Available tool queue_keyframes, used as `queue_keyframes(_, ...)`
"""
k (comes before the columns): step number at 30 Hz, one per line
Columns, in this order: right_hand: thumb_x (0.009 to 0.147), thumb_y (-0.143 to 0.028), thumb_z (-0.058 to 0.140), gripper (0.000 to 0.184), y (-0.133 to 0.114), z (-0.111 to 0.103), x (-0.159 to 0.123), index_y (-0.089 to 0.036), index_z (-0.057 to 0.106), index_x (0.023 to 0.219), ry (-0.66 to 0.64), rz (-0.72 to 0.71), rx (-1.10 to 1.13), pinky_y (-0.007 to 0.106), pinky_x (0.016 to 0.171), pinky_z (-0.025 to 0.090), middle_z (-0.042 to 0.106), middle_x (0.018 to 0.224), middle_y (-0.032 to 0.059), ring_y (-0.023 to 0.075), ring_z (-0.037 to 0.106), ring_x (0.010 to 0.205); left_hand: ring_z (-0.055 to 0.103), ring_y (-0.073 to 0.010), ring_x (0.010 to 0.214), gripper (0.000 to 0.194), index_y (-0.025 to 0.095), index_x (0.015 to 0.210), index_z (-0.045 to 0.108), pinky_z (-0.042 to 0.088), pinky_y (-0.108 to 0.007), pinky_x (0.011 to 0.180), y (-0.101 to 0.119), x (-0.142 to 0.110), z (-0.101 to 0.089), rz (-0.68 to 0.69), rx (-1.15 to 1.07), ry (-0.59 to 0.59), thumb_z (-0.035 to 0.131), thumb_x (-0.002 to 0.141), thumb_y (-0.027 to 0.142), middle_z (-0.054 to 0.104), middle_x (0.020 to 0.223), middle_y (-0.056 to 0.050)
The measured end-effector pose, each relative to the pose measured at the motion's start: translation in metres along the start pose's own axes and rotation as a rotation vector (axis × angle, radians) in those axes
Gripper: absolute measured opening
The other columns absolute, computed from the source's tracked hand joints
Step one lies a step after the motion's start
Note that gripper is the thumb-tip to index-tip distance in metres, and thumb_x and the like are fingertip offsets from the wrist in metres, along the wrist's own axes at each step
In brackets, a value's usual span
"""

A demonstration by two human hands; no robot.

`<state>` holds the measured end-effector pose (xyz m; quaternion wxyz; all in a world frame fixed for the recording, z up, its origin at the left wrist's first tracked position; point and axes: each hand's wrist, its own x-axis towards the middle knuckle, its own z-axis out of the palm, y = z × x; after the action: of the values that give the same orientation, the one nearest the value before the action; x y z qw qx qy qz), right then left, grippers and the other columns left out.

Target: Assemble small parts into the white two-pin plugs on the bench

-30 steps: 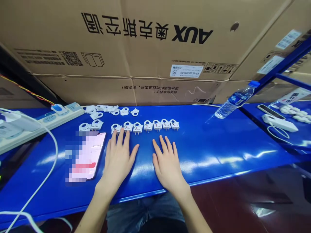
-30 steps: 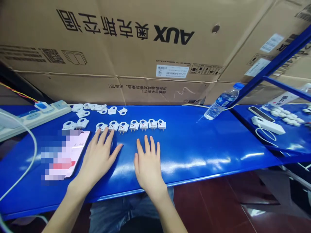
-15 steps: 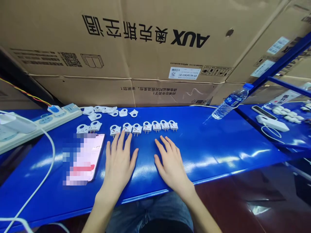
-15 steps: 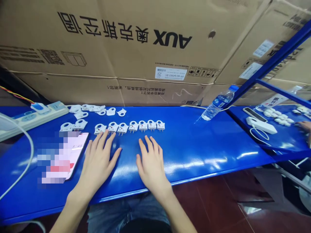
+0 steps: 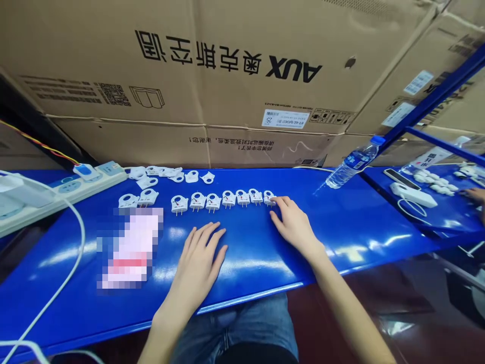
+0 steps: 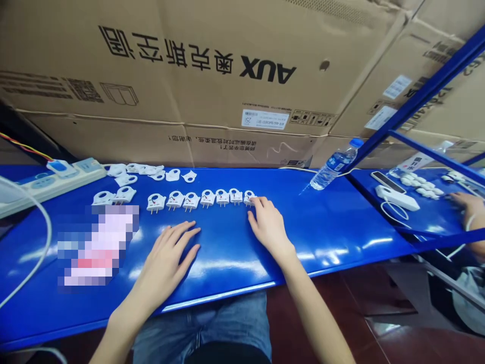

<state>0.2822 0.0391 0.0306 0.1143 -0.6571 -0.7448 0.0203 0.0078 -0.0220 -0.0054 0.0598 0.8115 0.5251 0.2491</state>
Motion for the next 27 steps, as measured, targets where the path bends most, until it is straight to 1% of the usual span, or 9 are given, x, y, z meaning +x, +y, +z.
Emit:
queue_keyframes(2, 0.103, -0.026, 0.049, 0.032, -0.002, 0.005, -0.012, -0.021, 0.06, 0.133, 0.033, 0.027, 0.064, 0.035, 0.086, 0.056, 0.066, 0.131, 0.0114, 0.0265, 0.064, 0.116, 0.054, -0.0277, 0.141, 0.037, 0.022, 0.137, 0.06, 0.036, -0.056, 0.124, 0.0, 0.0, 0.0, -0.002, -0.004, -0.001, 0.043, 0.107, 0.036, 0.063, 0.146, -0.01)
queue_keyframes(4, 0.103, -0.026, 0.05, 0.029, -0.005, 0.009, -0.021, -0.022, 0.06, 0.13, 0.073, 0.043, 0.112, 0.034, 0.085, 0.055, 0.066, 0.129, 0.0099, 0.0254, 0.065, 0.114, 0.054, -0.028, 0.141, 0.037, 0.022, 0.137, 0.06, 0.037, -0.056, 0.124, 0.001, 0.0, 0.0, -0.008, -0.003, -0.003, 0.043, 0.107, 0.036, 0.063, 0.146, -0.011)
queue_keyframes(7, 0.102, -0.025, 0.05, 0.027, -0.006, 0.01, -0.023, -0.022, 0.061, 0.126, 0.096, 0.054, 0.148, 0.034, 0.085, 0.055, 0.067, 0.127, 0.0091, 0.0249, 0.066, 0.113, 0.054, -0.0286, 0.14, 0.037, 0.022, 0.136, 0.061, 0.037, -0.056, 0.124, 0.001, 0.0, -0.001, -0.01, 0.004, -0.007, 0.043, 0.107, 0.036, 0.063, 0.146, -0.011)
queue_keyframes(10, 0.101, -0.024, 0.05, 0.026, -0.004, 0.008, -0.017, -0.022, 0.062, 0.124, 0.082, 0.049, 0.146, 0.034, 0.083, 0.054, 0.067, 0.125, 0.0095, 0.0252, 0.066, 0.112, 0.054, -0.0289, 0.14, 0.037, 0.021, 0.136, 0.061, 0.037, -0.057, 0.124, 0.001, 0.0, -0.001, -0.002, 0.008, -0.006, 0.044, 0.107, 0.036, 0.063, 0.146, -0.011)
queue_keyframes(14, 0.102, -0.024, 0.05, 0.025, 0.002, 0.003, -0.004, -0.021, 0.061, 0.125, 0.04, 0.014, 0.067, 0.034, 0.084, 0.052, 0.068, 0.125, 0.0105, 0.0268, 0.064, 0.114, 0.055, -0.0287, 0.14, 0.037, 0.021, 0.135, 0.061, 0.036, -0.057, 0.124, 0.001, 0.0, -0.001, 0.002, 0.008, -0.007, 0.043, 0.107, 0.035, 0.063, 0.146, -0.012)
queue_keyframes(20, 0.101, -0.024, 0.056, 0.031, 0.007, -0.015, 0.017, -0.018, 0.057, 0.132, -0.083, -0.104, -0.093, 0.032, 0.085, 0.049, 0.069, 0.123, 0.0106, 0.0261, 0.065, 0.112, 0.056, -0.0287, 0.139, 0.037, 0.021, 0.134, 0.062, 0.037, -0.058, 0.123, 0.001, 0.0, 0.001, 0.006, 0.018, 0.005, 0.042, 0.107, 0.035, 0.064, 0.144, -0.012)
queue_keyframes(24, 0.099, -0.029, 0.062, 0.031, 0.005, -0.025, 0.031, -0.019, 0.058, 0.128, -0.155, -0.153, -0.155, 0.03, 0.075, 0.047, 0.071, 0.12, 0.0105, 0.0258, 0.068, 0.105, 0.058, -0.03, 0.136, 0.036, 0.019, 0.131, 0.064, 0.039, -0.058, 0.121, 0.004, 0.001, 0.0, 0.017, 0.05, 0.024, 0.042, 0.106, 0.033, 0.066, 0.142, -0.013)
queue_keyframes(27, 0.094, -0.028, 0.067, 0.032, 0.002, -0.033, 0.038, -0.019, 0.06, 0.124, -0.177, -0.174, -0.168, 0.029, 0.071, 0.044, 0.074, 0.111, 0.0105, 0.0258, 0.07, 0.098, 0.06, -0.031, 0.13, 0.034, 0.02, 0.126, 0.066, 0.047, -0.055, 0.113, 0.006, 0.005, -0.006, 0.02, 0.058, 0.007, 0.043, 0.104, 0.031, 0.068, 0.138, -0.013)
